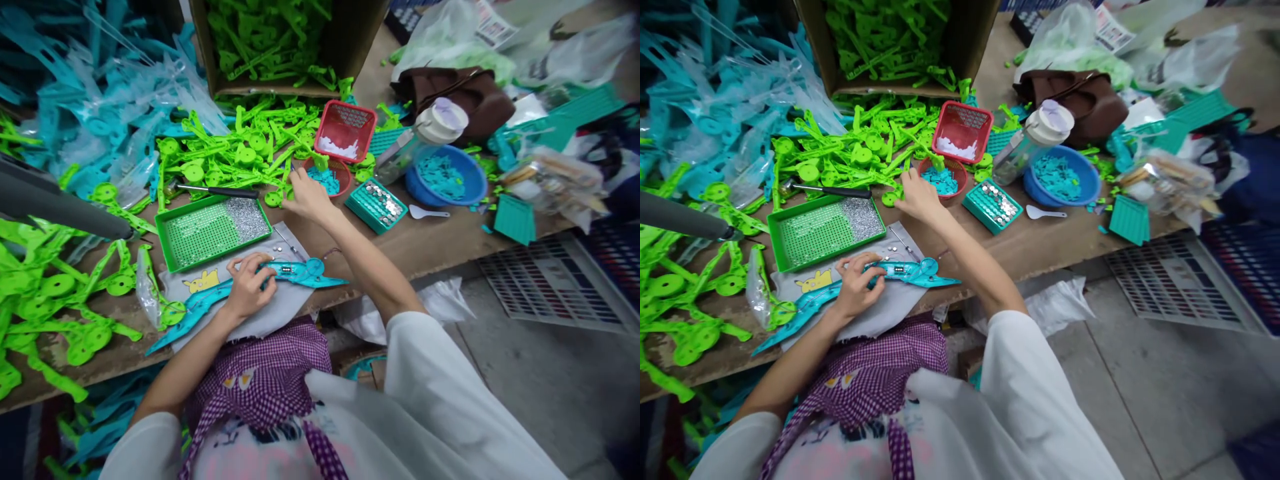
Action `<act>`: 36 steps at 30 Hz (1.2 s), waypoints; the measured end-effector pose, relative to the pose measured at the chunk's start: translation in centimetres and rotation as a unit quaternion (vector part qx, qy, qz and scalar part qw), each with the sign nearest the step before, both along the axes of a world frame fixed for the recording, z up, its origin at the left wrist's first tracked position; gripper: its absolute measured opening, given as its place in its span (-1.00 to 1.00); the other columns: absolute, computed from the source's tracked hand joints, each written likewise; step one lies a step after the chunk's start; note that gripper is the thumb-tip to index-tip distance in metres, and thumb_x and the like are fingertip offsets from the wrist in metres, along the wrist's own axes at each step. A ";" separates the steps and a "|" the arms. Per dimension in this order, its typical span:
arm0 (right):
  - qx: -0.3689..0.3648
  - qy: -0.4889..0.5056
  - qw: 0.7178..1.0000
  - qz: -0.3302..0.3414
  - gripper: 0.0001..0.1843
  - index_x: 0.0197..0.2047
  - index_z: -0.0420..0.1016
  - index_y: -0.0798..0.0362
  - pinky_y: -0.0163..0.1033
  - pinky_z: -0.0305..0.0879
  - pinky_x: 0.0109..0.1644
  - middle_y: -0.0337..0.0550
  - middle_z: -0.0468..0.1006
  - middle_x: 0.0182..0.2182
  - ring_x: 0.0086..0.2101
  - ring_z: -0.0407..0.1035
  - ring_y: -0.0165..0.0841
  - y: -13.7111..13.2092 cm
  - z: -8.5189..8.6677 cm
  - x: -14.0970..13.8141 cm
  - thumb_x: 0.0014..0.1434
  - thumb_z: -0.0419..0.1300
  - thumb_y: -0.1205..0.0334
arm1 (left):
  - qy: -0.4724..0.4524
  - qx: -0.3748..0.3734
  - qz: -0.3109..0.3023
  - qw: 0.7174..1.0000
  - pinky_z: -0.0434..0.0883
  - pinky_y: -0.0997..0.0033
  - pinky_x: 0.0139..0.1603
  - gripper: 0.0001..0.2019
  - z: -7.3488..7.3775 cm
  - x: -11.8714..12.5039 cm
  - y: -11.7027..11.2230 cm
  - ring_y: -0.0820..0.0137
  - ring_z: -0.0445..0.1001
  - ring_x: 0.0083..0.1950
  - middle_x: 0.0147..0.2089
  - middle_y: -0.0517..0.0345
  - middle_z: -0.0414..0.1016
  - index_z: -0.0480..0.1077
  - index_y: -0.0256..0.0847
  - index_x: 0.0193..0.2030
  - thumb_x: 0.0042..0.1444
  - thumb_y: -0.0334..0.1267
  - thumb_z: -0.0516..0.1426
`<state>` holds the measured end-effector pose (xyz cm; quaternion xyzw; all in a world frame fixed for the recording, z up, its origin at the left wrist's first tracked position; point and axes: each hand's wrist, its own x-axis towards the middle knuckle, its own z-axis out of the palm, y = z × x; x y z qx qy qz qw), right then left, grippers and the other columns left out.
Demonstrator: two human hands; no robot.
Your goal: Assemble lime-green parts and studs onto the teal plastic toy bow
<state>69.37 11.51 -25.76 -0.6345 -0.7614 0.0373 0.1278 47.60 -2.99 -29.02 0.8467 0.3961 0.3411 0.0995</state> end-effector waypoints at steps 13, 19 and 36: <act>0.109 0.420 0.863 -0.260 -0.65 -0.20 0.29 -0.05 -0.22 0.32 -0.25 -0.22 0.49 -0.36 -0.33 0.41 -0.32 -16.4 -1.7 5.7 0.18 0.14 -0.15 | 0.071 -0.009 0.119 0.990 0.04 -0.12 0.16 -0.71 0.7 -3.1 -2.4 0.03 0.37 0.22 0.29 -0.06 0.35 0.43 0.00 0.08 0.22 -0.31 0.14; 0.090 0.562 0.744 -0.350 -0.53 -0.37 0.26 -0.03 -0.34 0.14 -0.46 -0.38 0.25 -0.54 -0.53 0.15 -0.46 -20.8 -4.2 4.7 0.01 0.24 -0.25 | 0.004 -0.070 0.058 0.996 0.20 0.10 0.07 -0.80 4.5 -1.5 -6.0 0.23 0.49 0.01 0.00 0.08 0.54 0.46 -0.03 0.00 0.26 -0.32 0.13; 0.108 0.548 0.760 -0.333 -0.52 -0.38 0.28 -0.03 -0.31 0.16 -0.44 -0.32 0.25 -0.52 -0.50 0.16 -0.44 -20.3 -3.5 5.3 -0.01 0.21 -0.29 | 0.086 -0.239 -0.067 0.965 0.28 -0.10 0.01 -0.83 3.2 8.4 2.7 0.23 0.50 -0.26 -0.39 0.15 0.54 0.47 -0.15 -0.45 0.17 -0.25 0.19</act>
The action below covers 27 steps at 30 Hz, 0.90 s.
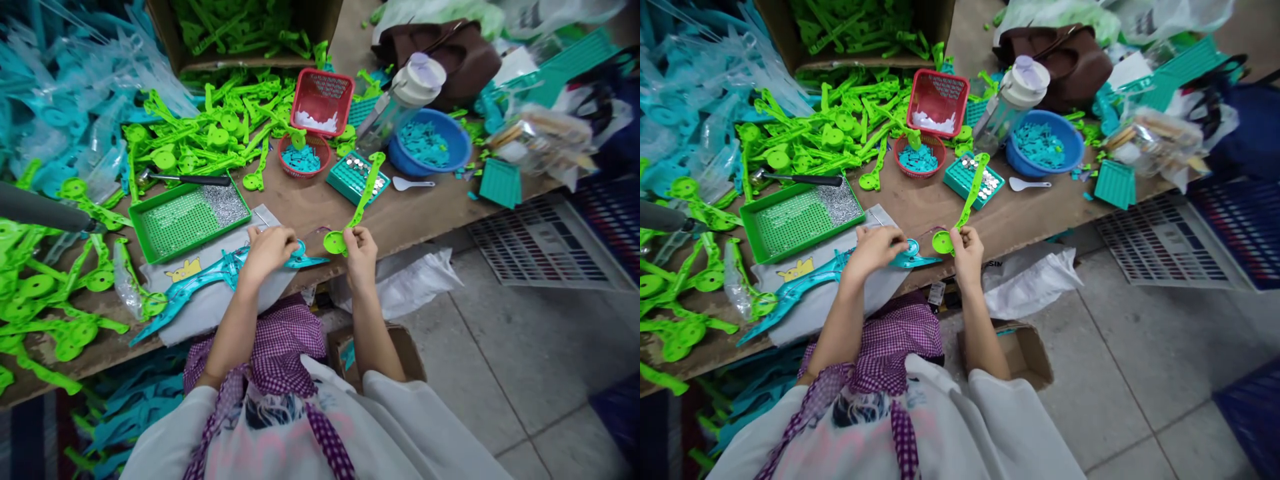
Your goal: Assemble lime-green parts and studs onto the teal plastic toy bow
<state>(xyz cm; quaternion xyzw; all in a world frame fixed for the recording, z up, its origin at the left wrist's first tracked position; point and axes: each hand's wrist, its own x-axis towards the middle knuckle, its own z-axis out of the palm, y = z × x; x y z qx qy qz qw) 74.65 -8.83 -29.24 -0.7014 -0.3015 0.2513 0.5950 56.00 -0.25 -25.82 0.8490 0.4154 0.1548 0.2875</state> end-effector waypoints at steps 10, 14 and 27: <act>-0.061 0.025 0.987 0.148 -0.55 -0.29 0.38 0.00 -0.28 0.19 -0.42 -0.32 0.39 -0.55 -0.53 0.27 -0.42 1.6 -0.2 -1.9 0.03 0.23 -0.23 | -0.428 0.014 0.112 0.897 0.49 0.13 0.00 -0.91 -0.3 -8.6 -3.6 0.32 0.55 -0.01 -0.07 0.15 0.56 0.42 -0.04 -0.22 0.26 -0.13 0.14; -0.135 -0.071 0.967 0.203 -0.53 -0.32 0.39 0.01 -0.28 0.13 -0.42 -0.32 0.40 -0.60 -0.53 0.30 -0.38 3.7 -1.9 -2.2 0.06 0.18 -0.27 | -0.263 0.082 -0.011 0.961 0.41 0.05 0.12 -0.90 -1.2 -11.5 -6.5 0.26 0.55 0.05 -0.04 0.12 0.60 0.48 -0.04 -0.17 0.21 -0.33 0.18; -0.334 -0.325 0.861 0.203 -0.51 -0.32 0.36 0.00 -0.08 0.15 -0.04 -0.05 0.63 -0.35 -0.21 0.50 -0.11 3.1 0.6 -3.6 0.34 -0.13 -0.19 | -0.008 0.251 -0.233 0.940 0.37 0.03 0.16 -0.81 -0.9 -11.0 -4.6 0.21 0.48 0.14 0.09 -0.04 0.54 0.47 -0.19 -0.10 0.24 -0.46 0.07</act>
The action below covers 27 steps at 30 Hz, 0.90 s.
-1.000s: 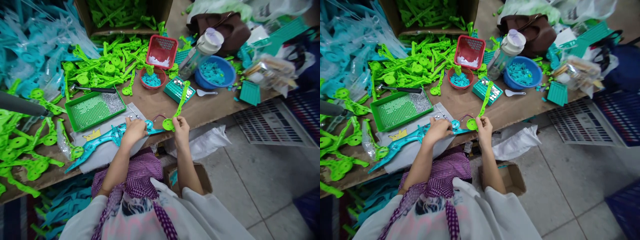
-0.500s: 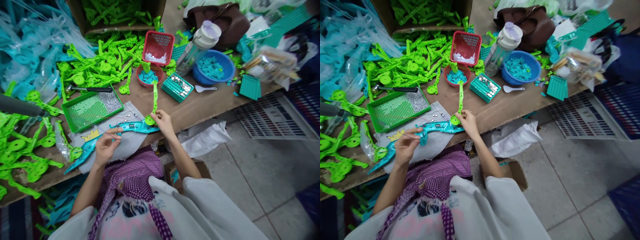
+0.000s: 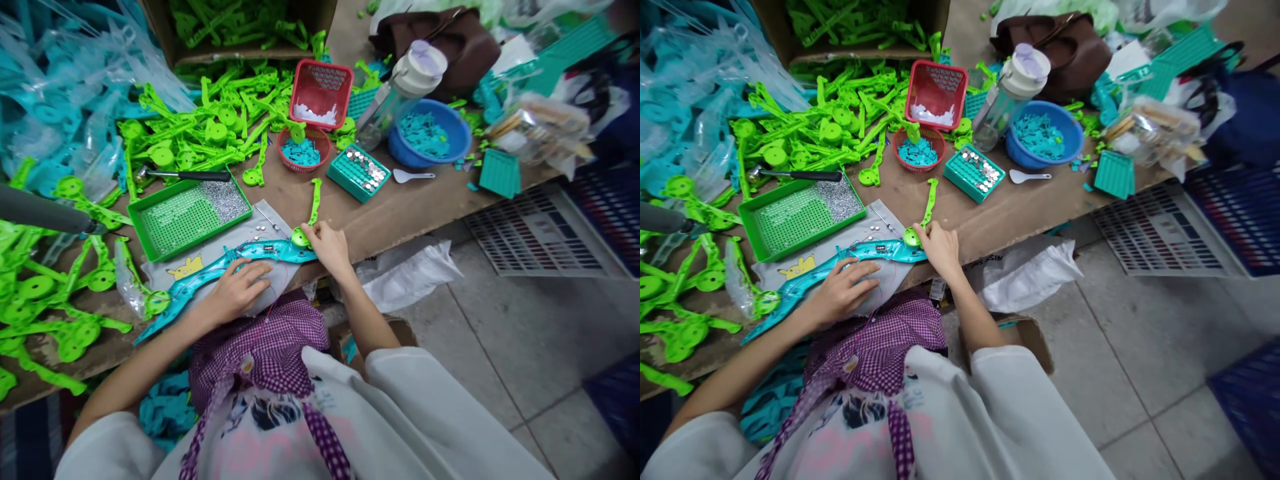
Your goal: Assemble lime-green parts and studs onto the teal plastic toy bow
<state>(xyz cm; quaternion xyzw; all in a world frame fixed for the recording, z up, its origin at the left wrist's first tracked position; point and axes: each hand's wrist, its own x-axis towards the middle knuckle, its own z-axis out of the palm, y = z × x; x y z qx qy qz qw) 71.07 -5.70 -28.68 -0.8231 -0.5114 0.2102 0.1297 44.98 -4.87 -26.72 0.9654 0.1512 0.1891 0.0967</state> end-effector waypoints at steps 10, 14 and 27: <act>0.048 0.038 0.998 -0.011 -0.54 -0.32 0.34 -0.01 -0.06 0.07 0.05 -0.17 0.59 -0.41 -0.23 0.48 -0.16 -0.2 -0.4 0.6 0.29 -0.05 -0.23 | -0.124 -0.030 0.120 0.985 0.42 0.12 0.10 -0.84 -0.7 -0.1 -1.6 0.31 0.55 -0.02 -0.01 0.02 0.57 0.45 -0.15 -0.09 0.21 -0.42 0.16; 0.073 0.124 0.988 -0.057 -0.54 -0.35 0.35 0.01 -0.03 0.01 0.09 -0.24 0.57 -0.43 -0.25 0.46 -0.22 -0.1 -1.1 0.5 0.22 0.04 -0.25 | -0.186 -0.039 0.196 0.962 0.42 0.14 0.08 -0.83 -1.3 0.8 -2.9 0.30 0.56 -0.03 -0.04 0.06 0.58 0.47 -0.11 -0.10 0.19 -0.41 0.19; -0.026 0.147 0.988 -0.030 -0.64 -0.39 0.43 0.02 0.06 -0.02 0.10 -0.20 0.59 -0.35 -0.22 0.42 -0.21 2.3 0.5 1.9 0.12 0.24 -0.13 | -0.196 -0.039 0.212 0.956 0.40 0.16 0.05 -0.88 -4.2 2.9 -3.8 0.33 0.57 -0.11 -0.11 0.08 0.59 0.47 -0.14 -0.15 0.19 -0.40 0.20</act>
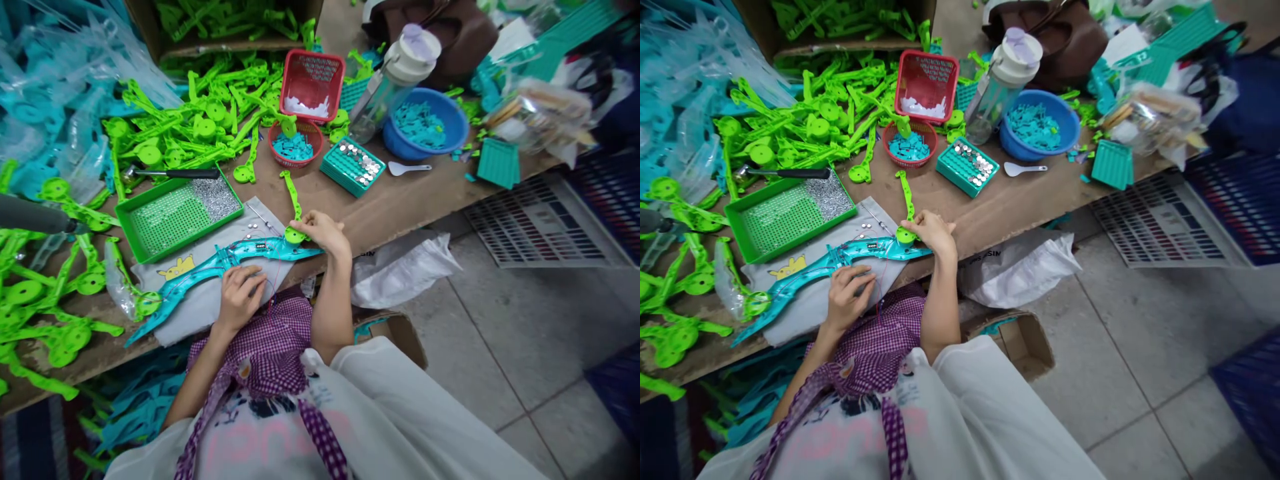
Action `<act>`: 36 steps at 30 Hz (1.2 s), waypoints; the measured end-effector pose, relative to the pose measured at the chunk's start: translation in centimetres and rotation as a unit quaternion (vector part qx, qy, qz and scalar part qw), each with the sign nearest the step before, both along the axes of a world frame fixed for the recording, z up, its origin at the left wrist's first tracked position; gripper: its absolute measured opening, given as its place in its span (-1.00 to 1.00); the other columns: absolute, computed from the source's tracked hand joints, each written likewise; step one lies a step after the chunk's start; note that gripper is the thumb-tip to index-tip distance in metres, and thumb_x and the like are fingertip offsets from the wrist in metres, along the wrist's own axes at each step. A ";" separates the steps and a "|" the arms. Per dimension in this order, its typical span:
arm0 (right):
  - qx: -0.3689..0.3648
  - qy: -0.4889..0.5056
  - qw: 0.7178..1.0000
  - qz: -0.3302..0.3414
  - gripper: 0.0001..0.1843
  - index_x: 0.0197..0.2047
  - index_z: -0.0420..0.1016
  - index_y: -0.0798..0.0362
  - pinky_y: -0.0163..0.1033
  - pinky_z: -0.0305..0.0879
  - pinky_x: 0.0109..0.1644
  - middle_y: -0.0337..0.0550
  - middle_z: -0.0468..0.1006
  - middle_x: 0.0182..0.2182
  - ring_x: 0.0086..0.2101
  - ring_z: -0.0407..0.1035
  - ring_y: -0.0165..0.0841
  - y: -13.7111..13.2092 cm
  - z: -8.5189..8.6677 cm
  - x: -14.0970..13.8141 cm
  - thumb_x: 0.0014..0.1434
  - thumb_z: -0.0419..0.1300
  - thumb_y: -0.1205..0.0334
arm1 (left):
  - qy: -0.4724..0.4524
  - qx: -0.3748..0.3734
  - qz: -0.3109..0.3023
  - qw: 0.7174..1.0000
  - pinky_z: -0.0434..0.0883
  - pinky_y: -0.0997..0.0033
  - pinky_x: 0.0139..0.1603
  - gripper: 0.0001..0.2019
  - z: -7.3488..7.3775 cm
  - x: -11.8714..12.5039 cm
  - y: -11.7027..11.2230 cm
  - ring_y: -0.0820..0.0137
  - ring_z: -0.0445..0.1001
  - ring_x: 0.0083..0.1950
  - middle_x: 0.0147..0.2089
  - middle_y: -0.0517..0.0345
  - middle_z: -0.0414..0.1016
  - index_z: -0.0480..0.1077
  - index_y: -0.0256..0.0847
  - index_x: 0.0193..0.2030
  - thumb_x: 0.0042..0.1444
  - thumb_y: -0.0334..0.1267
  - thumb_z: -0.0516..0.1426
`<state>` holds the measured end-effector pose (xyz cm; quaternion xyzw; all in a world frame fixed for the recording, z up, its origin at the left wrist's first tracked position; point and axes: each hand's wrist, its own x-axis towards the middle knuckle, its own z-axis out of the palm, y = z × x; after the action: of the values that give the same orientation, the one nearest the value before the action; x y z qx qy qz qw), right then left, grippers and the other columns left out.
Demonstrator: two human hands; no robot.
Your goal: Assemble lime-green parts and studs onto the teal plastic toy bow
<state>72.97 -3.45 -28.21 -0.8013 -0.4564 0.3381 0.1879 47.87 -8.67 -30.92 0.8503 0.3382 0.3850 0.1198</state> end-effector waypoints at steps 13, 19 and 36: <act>0.055 -0.043 0.997 -0.045 -0.52 -0.30 0.30 -0.01 0.08 -0.06 0.15 -0.17 0.58 -0.41 -0.20 0.47 -0.15 -2.9 -0.9 -2.3 0.29 -0.08 -0.25 | 0.018 -0.034 0.006 0.999 0.37 0.20 0.04 -0.91 -0.4 0.1 0.0 0.35 0.59 -0.14 -0.15 0.11 0.62 0.51 -0.14 -0.18 0.21 -0.35 0.19; 0.061 -0.048 0.996 -0.047 -0.49 -0.27 0.30 0.00 0.06 -0.06 0.14 -0.13 0.60 -0.37 -0.20 0.47 -0.14 -2.8 -1.0 -2.4 0.29 -0.13 -0.27 | 0.027 -0.047 0.008 0.998 0.35 0.17 0.07 -0.91 -0.4 0.1 0.0 0.36 0.59 -0.15 -0.15 0.13 0.63 0.52 -0.11 -0.18 0.21 -0.33 0.18; 0.107 -0.068 0.991 -0.046 -0.50 -0.10 0.29 0.03 0.16 -0.02 0.16 -0.06 0.58 -0.26 -0.15 0.46 -0.10 -4.3 0.1 -2.3 0.27 -0.05 -0.26 | 0.022 -0.045 0.011 0.999 0.34 0.17 0.04 -0.92 -0.3 -0.1 0.0 0.35 0.59 -0.16 -0.15 0.13 0.62 0.52 -0.13 -0.20 0.20 -0.35 0.19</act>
<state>70.63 -7.77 -28.08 -0.8178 -0.4645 0.2233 0.2560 47.76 -8.72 -31.19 0.8485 0.3671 0.3520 0.1465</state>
